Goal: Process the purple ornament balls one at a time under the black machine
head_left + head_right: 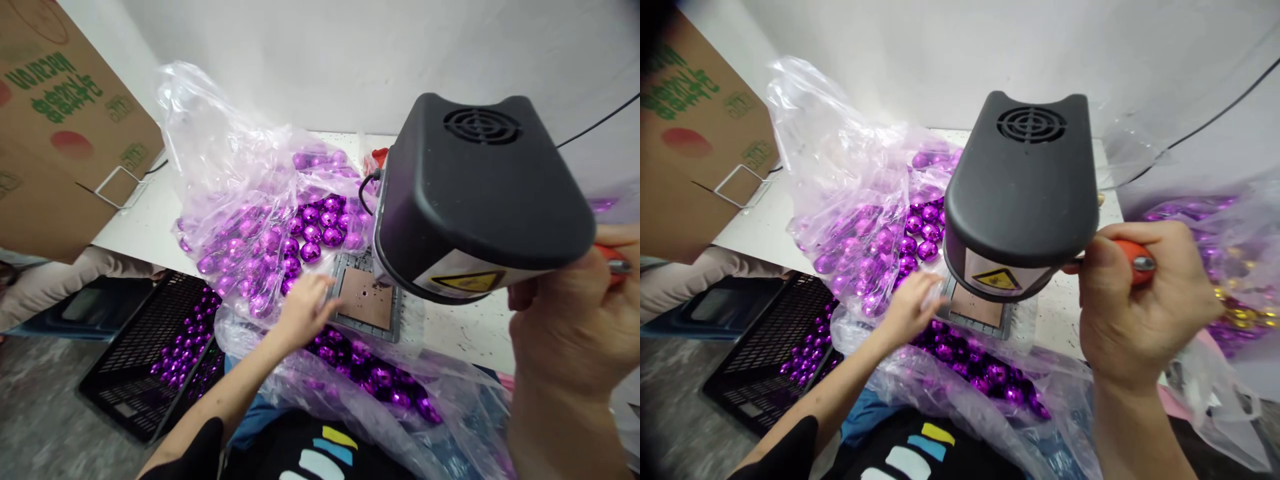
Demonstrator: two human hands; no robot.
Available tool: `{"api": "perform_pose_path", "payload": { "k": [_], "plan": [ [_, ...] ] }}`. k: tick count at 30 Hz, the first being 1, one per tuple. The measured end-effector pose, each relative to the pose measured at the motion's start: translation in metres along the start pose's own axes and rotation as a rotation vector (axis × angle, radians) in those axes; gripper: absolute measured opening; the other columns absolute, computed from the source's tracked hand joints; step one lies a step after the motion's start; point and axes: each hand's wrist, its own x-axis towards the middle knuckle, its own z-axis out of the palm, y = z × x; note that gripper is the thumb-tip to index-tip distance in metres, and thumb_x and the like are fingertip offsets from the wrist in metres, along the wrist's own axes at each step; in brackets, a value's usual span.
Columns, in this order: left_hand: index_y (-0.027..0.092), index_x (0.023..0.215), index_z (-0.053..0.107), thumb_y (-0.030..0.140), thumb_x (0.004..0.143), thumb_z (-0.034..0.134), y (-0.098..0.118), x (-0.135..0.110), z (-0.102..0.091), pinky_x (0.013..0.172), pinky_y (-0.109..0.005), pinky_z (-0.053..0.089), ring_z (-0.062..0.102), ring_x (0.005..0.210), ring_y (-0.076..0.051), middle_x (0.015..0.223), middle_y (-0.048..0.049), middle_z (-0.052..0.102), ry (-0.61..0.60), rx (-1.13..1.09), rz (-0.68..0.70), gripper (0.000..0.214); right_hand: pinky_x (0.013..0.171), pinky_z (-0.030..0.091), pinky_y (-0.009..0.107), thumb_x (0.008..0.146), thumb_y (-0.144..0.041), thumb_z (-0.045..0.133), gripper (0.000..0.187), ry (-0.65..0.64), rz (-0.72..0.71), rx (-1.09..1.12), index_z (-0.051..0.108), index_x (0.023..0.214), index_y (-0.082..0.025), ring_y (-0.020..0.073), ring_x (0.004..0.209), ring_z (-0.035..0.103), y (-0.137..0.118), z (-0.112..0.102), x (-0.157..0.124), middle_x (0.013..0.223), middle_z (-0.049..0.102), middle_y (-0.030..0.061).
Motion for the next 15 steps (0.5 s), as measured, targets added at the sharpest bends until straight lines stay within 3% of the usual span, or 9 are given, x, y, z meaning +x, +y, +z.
{"api": "perform_pose_path", "payload": {
  "k": [1, 3, 5, 7, 9, 11, 15],
  "plan": [
    [0.018, 0.125, 0.057, 0.037, 0.099, 0.051, -0.011, 0.018, -0.005, 0.096, -0.046, 0.047, 0.057, 0.112, -0.030, 0.120, -0.0144, 0.063, 0.089, 0.115, -0.090, 0.033, 0.048, 0.035, 0.025, 0.084, -0.058, 0.061, 0.041, 0.020, -0.002, 0.028, 0.064, 0.076, -0.018, 0.0087, 0.049, 0.050, 0.000, 0.002, 0.001, 0.054, 0.042, -0.0045],
    [0.013, 0.123, 0.059, 0.039, 0.095, 0.058, -0.032, 0.049, -0.008, 0.096, -0.052, 0.043, 0.055, 0.113, -0.035, 0.121, -0.0193, 0.062, 0.140, 0.329, -0.226, 0.037, 0.045, 0.035, 0.024, 0.081, -0.057, 0.065, 0.041, 0.038, 0.001, 0.071, 0.065, 0.074, -0.017, 0.0081, 0.045, 0.049, -0.001, 0.003, 0.002, 0.049, 0.040, -0.0058],
    [0.012, 0.120, 0.060, 0.036, 0.088, 0.068, -0.046, 0.068, -0.006, 0.097, -0.055, 0.040, 0.054, 0.112, -0.038, 0.115, -0.0197, 0.064, 0.072, 0.418, -0.245, 0.040, 0.042, 0.035, 0.023, 0.082, -0.055, 0.066, 0.039, 0.024, 0.012, 0.075, 0.066, 0.076, -0.017, 0.0069, 0.041, 0.046, -0.002, 0.002, 0.003, 0.048, 0.041, -0.0068],
    [0.014, 0.120, 0.060, 0.028, 0.084, 0.072, -0.052, 0.075, -0.003, 0.100, -0.054, 0.039, 0.055, 0.113, -0.037, 0.114, -0.0169, 0.065, 0.018, 0.347, -0.214, 0.040, 0.042, 0.036, 0.022, 0.082, -0.053, 0.066, 0.036, -0.009, 0.033, 0.071, 0.066, 0.078, -0.017, 0.0061, 0.040, 0.045, -0.003, 0.000, 0.002, 0.050, 0.043, -0.0070],
    [0.017, 0.126, 0.056, 0.027, 0.084, 0.071, -0.048, 0.070, -0.005, 0.097, -0.048, 0.042, 0.058, 0.109, -0.031, 0.117, -0.0134, 0.064, 0.039, 0.091, -0.227, 0.046, 0.044, 0.037, 0.022, 0.083, -0.052, 0.066, 0.035, -0.039, 0.043, 0.060, 0.065, 0.079, -0.017, 0.0059, 0.042, 0.046, -0.004, -0.003, 0.002, 0.050, 0.044, -0.0070],
    [0.020, 0.132, 0.051, 0.034, 0.086, 0.069, -0.039, 0.059, -0.011, 0.086, -0.038, 0.049, 0.061, 0.099, -0.024, 0.117, -0.0098, 0.063, 0.060, -0.323, -0.282, 0.052, 0.047, 0.037, 0.022, 0.084, -0.052, 0.065, 0.035, -0.052, 0.039, 0.048, 0.065, 0.080, -0.017, 0.0060, 0.043, 0.047, -0.004, -0.004, 0.002, 0.050, 0.043, -0.0073],
    [0.025, 0.131, 0.054, 0.041, 0.082, 0.072, -0.017, 0.030, -0.014, 0.069, -0.027, 0.049, 0.061, 0.088, -0.017, 0.111, -0.0064, 0.062, -0.129, -1.107, -0.383, 0.055, 0.048, 0.037, 0.022, 0.084, -0.053, 0.064, 0.036, -0.040, 0.032, 0.045, 0.066, 0.081, -0.017, 0.0060, 0.043, 0.046, -0.003, -0.002, 0.005, 0.049, 0.042, -0.0073]
  ]
}}
